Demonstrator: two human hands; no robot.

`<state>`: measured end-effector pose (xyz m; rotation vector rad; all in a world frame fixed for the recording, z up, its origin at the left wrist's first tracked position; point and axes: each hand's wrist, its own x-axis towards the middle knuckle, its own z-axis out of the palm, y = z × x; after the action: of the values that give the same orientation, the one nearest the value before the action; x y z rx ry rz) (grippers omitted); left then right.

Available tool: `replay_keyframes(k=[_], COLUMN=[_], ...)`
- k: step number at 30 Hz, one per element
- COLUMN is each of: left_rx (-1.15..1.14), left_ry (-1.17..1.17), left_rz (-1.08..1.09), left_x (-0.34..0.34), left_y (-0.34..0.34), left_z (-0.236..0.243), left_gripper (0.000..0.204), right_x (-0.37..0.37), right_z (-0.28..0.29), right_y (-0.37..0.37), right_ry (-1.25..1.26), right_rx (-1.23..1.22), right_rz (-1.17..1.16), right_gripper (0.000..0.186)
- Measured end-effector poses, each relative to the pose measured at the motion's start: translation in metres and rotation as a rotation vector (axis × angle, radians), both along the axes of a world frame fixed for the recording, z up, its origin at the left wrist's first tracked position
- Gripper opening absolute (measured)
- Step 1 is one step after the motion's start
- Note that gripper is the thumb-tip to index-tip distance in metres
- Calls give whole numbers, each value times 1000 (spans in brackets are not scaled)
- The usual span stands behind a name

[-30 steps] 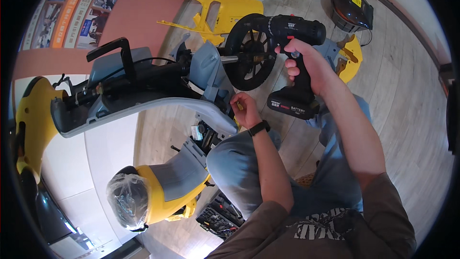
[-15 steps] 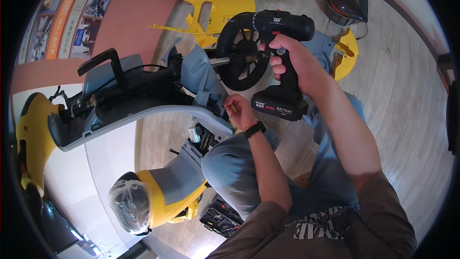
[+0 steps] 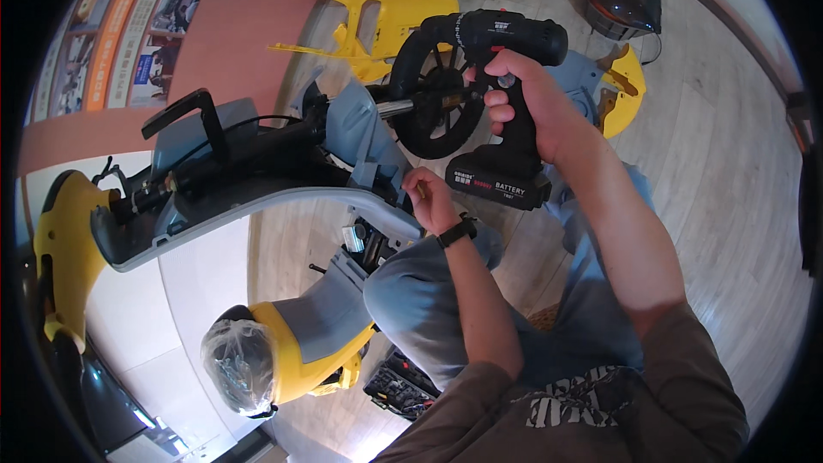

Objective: Assembling the body panels and components of a yellow electric scooter.

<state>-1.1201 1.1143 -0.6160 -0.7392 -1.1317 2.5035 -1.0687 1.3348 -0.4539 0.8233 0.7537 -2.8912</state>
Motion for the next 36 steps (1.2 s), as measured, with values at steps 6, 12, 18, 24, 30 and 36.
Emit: replay_keyframes(k=[6,12,18,24,30,36], left_rx=[-72,-130,-126,-204,-429,-569], left_ry=[88,132,133,150,126,98], left_rz=[21,27,1,-35,-130,-174], left_x=[-2,-2,-1,-7,-10,-1], left_y=[-2,0,0,-9,-13,-5], left_z=[-9,-13,-12,-23,-34,-34], left_gripper=[4,5,7,9,8,8], right_x=[0,0,1,0,-1,0], right_z=[2,1,3,5,4,3], right_y=[0,4,8,5,3,6], right_ry=[8,0,1,-8,10,19], right_rx=[0,-20,-36,-81,-81,-111], right_rz=[-1,-18,-44,-46,-35,-54], right_gripper=[19,24,25,23,23,23])
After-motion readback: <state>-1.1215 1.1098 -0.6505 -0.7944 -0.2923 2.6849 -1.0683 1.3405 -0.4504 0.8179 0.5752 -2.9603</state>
